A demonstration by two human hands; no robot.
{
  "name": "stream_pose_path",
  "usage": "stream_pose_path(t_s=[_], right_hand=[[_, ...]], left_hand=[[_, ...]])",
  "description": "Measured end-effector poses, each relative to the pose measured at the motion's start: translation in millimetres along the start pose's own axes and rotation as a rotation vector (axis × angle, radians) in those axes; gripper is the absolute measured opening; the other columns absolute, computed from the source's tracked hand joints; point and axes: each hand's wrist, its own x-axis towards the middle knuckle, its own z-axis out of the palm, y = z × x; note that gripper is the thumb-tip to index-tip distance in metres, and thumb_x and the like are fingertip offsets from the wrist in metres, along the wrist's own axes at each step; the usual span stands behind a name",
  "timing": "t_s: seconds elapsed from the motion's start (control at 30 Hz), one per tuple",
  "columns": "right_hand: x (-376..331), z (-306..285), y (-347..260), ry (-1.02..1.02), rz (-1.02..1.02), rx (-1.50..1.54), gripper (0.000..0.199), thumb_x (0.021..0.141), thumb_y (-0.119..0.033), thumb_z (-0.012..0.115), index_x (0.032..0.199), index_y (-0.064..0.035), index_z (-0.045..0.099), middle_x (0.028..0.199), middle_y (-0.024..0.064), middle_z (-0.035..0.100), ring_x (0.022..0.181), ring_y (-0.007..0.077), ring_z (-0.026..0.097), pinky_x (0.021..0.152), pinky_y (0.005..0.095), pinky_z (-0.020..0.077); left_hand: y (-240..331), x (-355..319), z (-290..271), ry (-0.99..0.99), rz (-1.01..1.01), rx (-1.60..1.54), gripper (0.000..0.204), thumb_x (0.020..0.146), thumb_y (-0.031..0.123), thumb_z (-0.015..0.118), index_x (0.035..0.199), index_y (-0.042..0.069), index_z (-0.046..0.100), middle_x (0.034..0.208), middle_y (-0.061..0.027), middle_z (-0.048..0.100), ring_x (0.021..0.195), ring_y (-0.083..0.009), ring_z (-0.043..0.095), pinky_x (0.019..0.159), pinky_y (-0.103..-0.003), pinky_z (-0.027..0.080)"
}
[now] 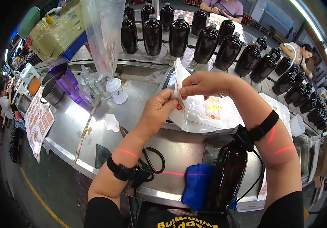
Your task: Applying decorative and brand labels to dark glass liquor bottles on a production line.
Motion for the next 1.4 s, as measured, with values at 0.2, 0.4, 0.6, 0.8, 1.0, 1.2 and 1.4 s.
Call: stream_pose_path(t_s=[0.2,0.4,0.6,0.8,1.0,1.2,1.4], right_hand=[[2.9,0.6,3.5,-0.023,0.015,0.039,0.04,0.096,-0.05,0.056,0.098,-0.0126,0.07,0.09,-0.0027,0.064,0.08,0.0078,0.053,0.064,0.0273,0.048],[0.3,-0.3,6.0,-0.02,0.053,0.115,0.033,0.094,-0.044,0.06,0.098,-0.0128,0.069,0.088,-0.0045,0.062,0.081,0.0065,0.052,0.064,0.0263,0.0463],[2.7,-0.1,8.3,-0.028,0.05,0.176,0.019,0.091,-0.03,0.062,0.095,-0.0118,0.068,0.084,-0.0049,0.06,0.077,0.0064,0.051,0.063,0.0264,0.0458],[-11.9,-9.6,11.6,0.159,0.036,0.067,0.027,0.083,-0.026,0.064,0.1,-0.0055,0.068,0.085,0.0013,0.064,0.073,0.0103,0.055,0.06,0.0287,0.0479],[-67.1,-20.4,31.5,0.346,-0.009,0.367,0.016,0.083,-0.021,0.063,0.089,-0.0073,0.067,0.077,-0.0018,0.061,0.066,0.0072,0.056,0.052,0.025,0.0464],[-93.7,-0.3,-9.7,0.469,-0.091,0.321,0.024,0.089,-0.025,0.063,0.099,-0.0041,0.07,0.082,0.0004,0.062,0.07,0.0088,0.056,0.058,0.0246,0.0454],[-166.6,11.9,0.8,0.61,-0.115,-0.005,0.034,0.095,-0.033,0.06,0.109,-0.0036,0.069,0.088,0.0039,0.067,0.075,0.0106,0.058,0.063,0.0266,0.0501]], left_hand=[[-0.1,0.1,-1.0,-0.012,0.016,0.022,0.015,0.097,0.007,0.053,0.106,0.002,0.064,0.091,-0.0005,0.064,0.085,-0.0058,0.057,0.079,-0.022,0.046],[-1.5,-0.5,1.0,-0.006,0.033,0.026,0.015,0.097,0.007,0.054,0.106,0.002,0.064,0.091,-0.0005,0.064,0.086,-0.0058,0.057,0.079,-0.022,0.046],[-1.2,-1.2,0.9,-0.006,0.049,0.069,0.014,0.097,0.008,0.053,0.105,0.001,0.064,0.091,-0.0004,0.065,0.085,-0.0055,0.057,0.079,-0.022,0.046],[-4.6,-4.6,-10.9,0.072,-0.042,0.03,0.014,0.093,0.01,0.058,0.1,0.0,0.064,0.086,-0.0003,0.064,0.079,-0.0059,0.055,0.075,-0.023,0.046],[8.2,-13.2,-10.4,0.414,0.279,1.139,0.062,0.081,0.027,0.071,0.129,-0.005,0.048,0.118,-0.0242,0.059,0.097,-0.033,0.06,0.09,-0.041,0.046],[15.5,12.8,71.1,0.071,0.07,0.778,0.082,0.081,0.031,0.071,0.137,-0.014,0.031,0.115,-0.0356,0.057,0.106,-0.0478,0.058,0.095,-0.047,0.045],[3.2,40.0,69.8,0.237,-0.322,-0.17,0.038,0.087,0.004,0.046,0.12,-0.014,0.046,0.11,-0.0225,0.062,0.097,-0.035,0.068,0.076,-0.041,0.063]])
